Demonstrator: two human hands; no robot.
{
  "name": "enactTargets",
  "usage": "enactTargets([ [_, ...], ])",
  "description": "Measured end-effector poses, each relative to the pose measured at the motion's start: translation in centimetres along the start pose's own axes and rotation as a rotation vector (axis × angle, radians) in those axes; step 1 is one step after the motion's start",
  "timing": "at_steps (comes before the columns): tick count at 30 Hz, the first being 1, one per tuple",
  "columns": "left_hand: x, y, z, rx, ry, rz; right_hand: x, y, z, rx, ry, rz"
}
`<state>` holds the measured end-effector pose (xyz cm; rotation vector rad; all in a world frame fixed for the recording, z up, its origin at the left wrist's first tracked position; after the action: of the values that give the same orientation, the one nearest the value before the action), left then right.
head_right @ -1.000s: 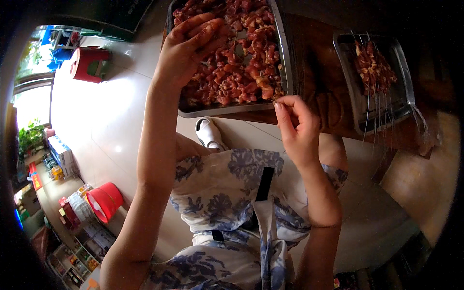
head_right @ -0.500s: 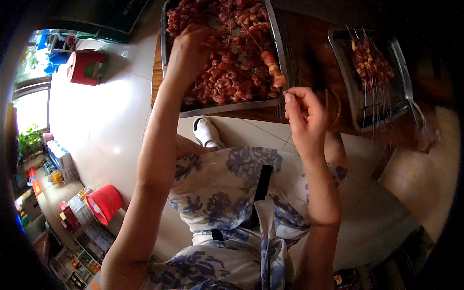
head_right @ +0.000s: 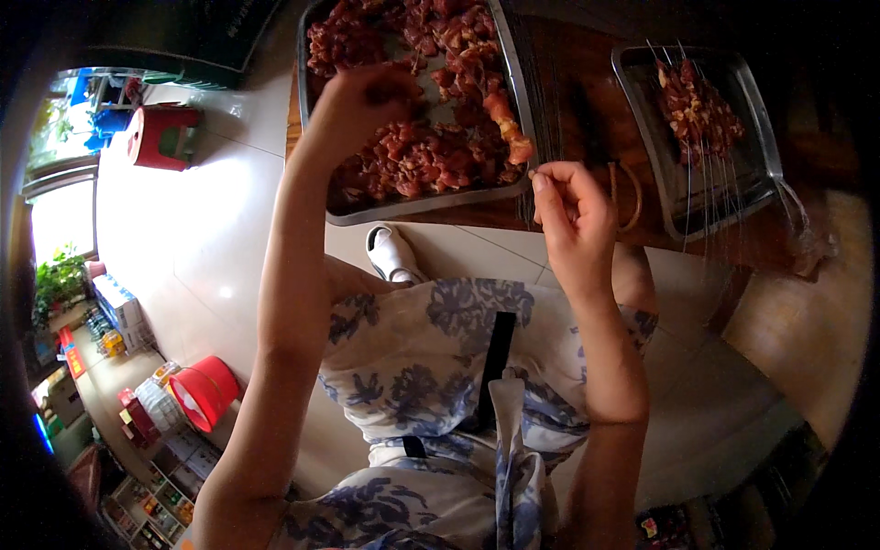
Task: The person sits on the floor and threads pieces of raw meat from a metal tray onto thin metal skewers. They place the completed skewers into a second tray to the right.
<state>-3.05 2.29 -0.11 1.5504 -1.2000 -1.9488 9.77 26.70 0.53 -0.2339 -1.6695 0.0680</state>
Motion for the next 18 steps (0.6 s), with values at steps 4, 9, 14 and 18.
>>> enactTargets([
  [4, -0.8, 1.7, 0.0, -0.154, 0.216, -1.024, -0.4, -0.6, -0.4, 0.035, 0.009, -0.009],
  [9, -0.9, 2.2, -0.1, -0.147, 0.177, -0.998, -0.5, -1.2, -0.6, 0.06, 0.02, -0.053],
  [14, -1.2, 2.7, -0.2, -0.211, 0.212, -1.048, -0.6, -1.5, -0.5, 0.064, 0.027, -0.047],
  [18, -1.2, 2.2, 0.1, -0.215, 0.184, -1.301, -0.6, -1.8, -0.7, 0.089, 0.003, -0.066],
])
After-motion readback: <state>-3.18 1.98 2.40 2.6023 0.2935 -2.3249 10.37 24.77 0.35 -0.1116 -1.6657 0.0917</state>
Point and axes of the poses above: each hand's wrist, its own z-axis towards the middle knuckle, its own y-axis out of the back of the hand, x = y × z, the point moved 2 cm from there along z, towards the middle knuckle, and after that the axes turned 14 degrees about z, right-handed, at the moved point
